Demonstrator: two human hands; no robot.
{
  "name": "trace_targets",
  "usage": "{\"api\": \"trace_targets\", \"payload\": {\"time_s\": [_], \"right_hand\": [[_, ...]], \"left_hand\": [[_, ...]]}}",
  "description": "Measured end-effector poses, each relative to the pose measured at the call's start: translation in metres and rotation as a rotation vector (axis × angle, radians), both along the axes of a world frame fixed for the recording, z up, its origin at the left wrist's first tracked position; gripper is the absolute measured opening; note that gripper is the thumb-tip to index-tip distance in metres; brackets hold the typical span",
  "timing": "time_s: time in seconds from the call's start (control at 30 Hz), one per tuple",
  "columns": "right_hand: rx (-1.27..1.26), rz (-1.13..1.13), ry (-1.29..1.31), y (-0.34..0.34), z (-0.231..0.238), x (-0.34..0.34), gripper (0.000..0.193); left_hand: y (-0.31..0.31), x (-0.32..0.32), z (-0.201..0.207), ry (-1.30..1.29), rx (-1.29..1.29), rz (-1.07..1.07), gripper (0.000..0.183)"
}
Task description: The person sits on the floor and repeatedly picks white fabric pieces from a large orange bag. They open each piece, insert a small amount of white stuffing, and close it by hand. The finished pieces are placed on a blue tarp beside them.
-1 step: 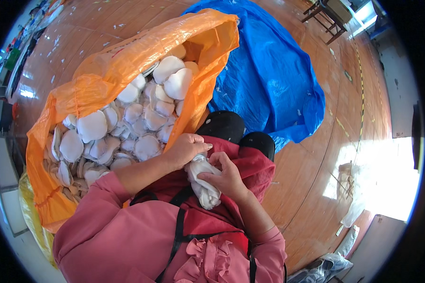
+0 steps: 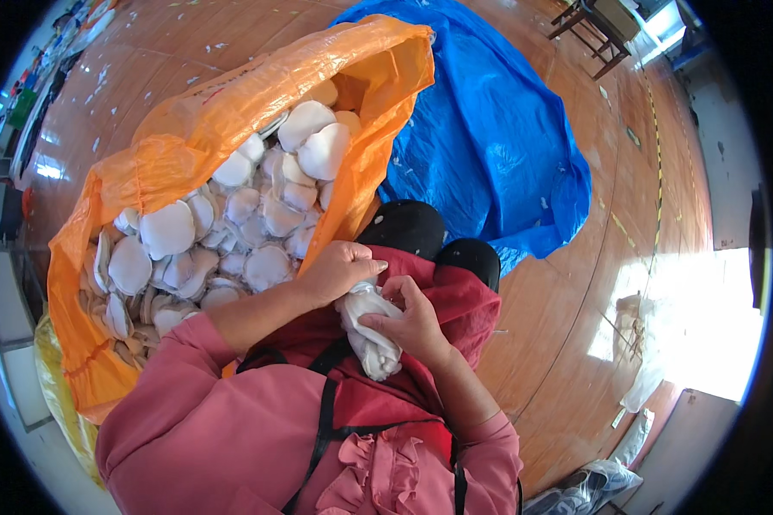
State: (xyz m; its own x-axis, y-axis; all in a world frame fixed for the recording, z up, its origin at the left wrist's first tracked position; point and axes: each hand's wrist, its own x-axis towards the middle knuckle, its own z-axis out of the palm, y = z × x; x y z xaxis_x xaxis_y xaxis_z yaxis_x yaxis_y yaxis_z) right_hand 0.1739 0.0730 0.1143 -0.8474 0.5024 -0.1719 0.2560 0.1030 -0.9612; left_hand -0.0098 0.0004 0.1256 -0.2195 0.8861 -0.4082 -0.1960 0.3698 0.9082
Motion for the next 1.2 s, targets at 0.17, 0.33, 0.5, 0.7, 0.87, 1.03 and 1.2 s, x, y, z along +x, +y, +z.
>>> {"api": "trace_targets", "payload": {"time_s": [0.17, 0.33, 0.5, 0.7, 0.87, 1.03, 1.2], "right_hand": [[-0.458, -0.101, 0.188, 0.001, -0.010, 0.017, 0.046], [-0.464, 0.077, 0.047, 0.014, 0.006, 0.020, 0.026], [-0.306, 0.307, 0.099, 0.028, 0.028, 0.018, 0.025], [-0.369, 0.297, 0.124, 0.030, 0.036, 0.026, 0.026], [-0.178, 0.194, 0.091, 0.027, 0.037, 0.021, 0.025], [-0.012, 0.201, 0.102, 0.016, 0.044, 0.011, 0.022], [0.040, 0.200, 0.078, 0.010, 0.042, 0.017, 0.022]], "left_hand": [[-0.006, -0.017, 0.012, 0.773, 0.673, -0.178, 0.037], [-0.012, -0.009, 0.037, 1.066, 1.088, -0.209, 0.033], [-0.015, -0.001, 0.042, 1.142, 1.270, -0.226, 0.035], [-0.018, -0.004, 0.048, 1.116, 1.312, -0.317, 0.037], [-0.015, -0.006, 0.061, 1.095, 0.846, -0.516, 0.041], [-0.015, -0.011, 0.082, 0.959, 0.281, -0.888, 0.044], [-0.026, -0.021, 0.063, 0.687, 0.343, -0.918, 0.043]]}}
